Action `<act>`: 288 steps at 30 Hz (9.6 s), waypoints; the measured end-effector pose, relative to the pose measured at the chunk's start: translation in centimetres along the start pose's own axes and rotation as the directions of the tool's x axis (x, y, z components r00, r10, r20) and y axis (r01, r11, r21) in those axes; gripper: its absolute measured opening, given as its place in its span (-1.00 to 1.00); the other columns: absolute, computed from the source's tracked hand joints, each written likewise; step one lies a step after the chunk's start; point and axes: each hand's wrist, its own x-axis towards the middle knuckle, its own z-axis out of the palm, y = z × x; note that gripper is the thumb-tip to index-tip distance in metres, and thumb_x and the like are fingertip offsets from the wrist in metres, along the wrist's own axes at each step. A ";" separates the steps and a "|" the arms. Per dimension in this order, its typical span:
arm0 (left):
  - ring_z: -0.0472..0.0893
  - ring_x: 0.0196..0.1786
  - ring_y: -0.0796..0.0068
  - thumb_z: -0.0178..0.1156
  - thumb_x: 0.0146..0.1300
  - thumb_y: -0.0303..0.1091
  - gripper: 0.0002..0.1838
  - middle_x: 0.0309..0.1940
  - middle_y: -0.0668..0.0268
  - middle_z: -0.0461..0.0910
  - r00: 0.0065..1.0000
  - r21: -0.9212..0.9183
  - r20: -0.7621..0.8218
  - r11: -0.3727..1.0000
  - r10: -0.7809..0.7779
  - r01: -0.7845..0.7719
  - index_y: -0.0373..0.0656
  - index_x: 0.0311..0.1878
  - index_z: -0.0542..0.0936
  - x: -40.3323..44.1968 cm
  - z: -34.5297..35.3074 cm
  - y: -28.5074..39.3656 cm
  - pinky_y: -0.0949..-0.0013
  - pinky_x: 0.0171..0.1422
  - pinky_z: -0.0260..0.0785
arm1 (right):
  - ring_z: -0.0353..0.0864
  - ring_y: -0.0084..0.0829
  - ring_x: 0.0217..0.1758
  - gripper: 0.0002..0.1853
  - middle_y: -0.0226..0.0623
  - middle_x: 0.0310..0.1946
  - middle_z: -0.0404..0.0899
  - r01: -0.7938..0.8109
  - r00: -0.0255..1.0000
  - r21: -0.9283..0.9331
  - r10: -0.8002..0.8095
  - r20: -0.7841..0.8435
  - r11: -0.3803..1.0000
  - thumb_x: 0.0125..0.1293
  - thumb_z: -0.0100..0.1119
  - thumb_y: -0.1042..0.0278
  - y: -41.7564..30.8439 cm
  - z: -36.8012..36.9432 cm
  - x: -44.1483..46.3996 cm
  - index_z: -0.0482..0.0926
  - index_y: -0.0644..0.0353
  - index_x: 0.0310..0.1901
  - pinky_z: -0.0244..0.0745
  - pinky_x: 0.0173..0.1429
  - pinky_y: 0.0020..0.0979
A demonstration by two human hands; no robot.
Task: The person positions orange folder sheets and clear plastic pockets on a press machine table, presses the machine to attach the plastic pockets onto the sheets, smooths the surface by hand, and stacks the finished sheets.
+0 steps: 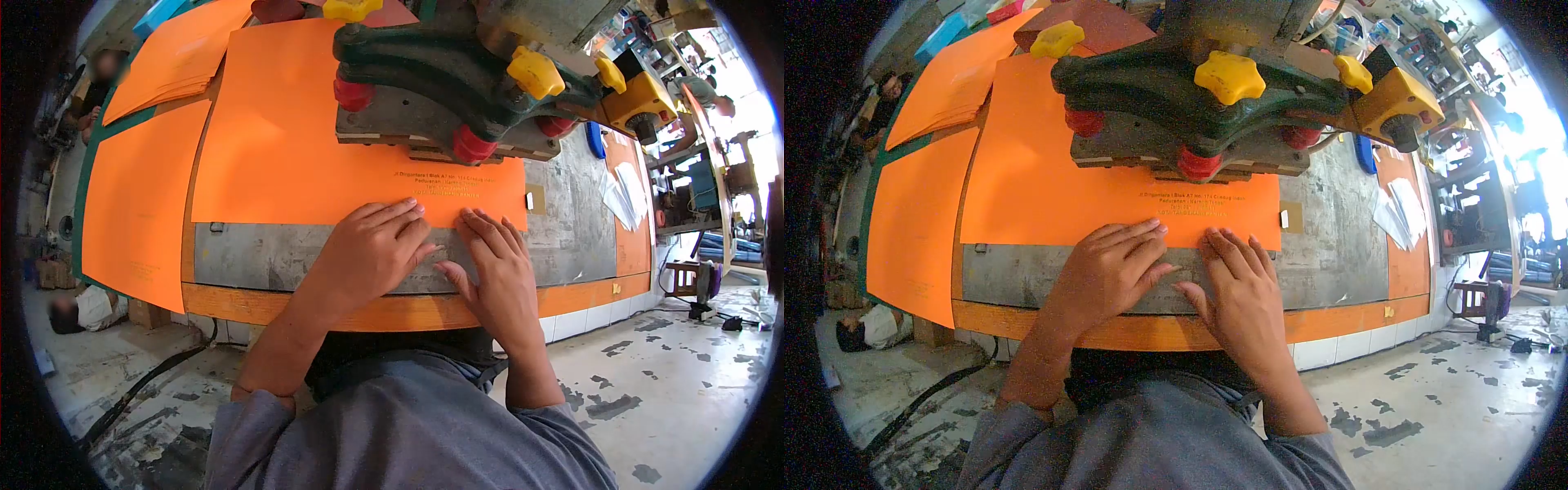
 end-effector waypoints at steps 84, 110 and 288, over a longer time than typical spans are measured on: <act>0.62 -0.03 0.08 0.32 0.49 -0.28 -0.83 -0.23 0.23 0.59 0.973 0.023 -0.026 0.973 -0.230 0.231 -0.10 -0.16 0.54 6.1 6.2 4.0 -0.03 0.10 0.30 | 0.56 -0.20 -0.13 -0.63 -0.30 -0.21 0.51 0.096 0.979 0.206 -0.055 -0.196 0.974 0.29 0.47 0.35 4.5 1.3 -4.0 0.77 0.11 0.13 0.57 -0.02 -0.17; 0.60 -0.16 0.13 0.46 0.31 -0.40 -0.83 -0.27 0.25 0.61 0.986 -0.300 0.033 0.939 -0.164 0.166 -0.13 -0.27 0.61 -4.9 -4.4 4.8 0.13 0.03 0.39 | 0.61 -0.22 -0.02 -0.65 -0.31 -0.15 0.59 0.297 0.954 0.422 -0.284 -0.096 0.856 0.33 0.38 0.29 -2.4 2.8 -1.6 0.71 0.14 0.13 0.51 0.03 -0.18; 0.37 0.73 0.08 0.28 0.56 0.11 -0.28 0.61 0.15 0.50 0.985 0.021 0.103 0.991 -0.137 0.135 -0.15 0.58 0.45 -4.3 0.6 2.4 -0.38 0.83 -0.14 | 0.90 -0.29 -0.16 -0.65 -0.33 0.26 0.80 0.126 0.986 0.054 -0.119 -0.112 0.991 0.40 0.32 0.42 3.4 1.5 -1.3 0.75 0.03 0.20 0.78 -0.19 -0.26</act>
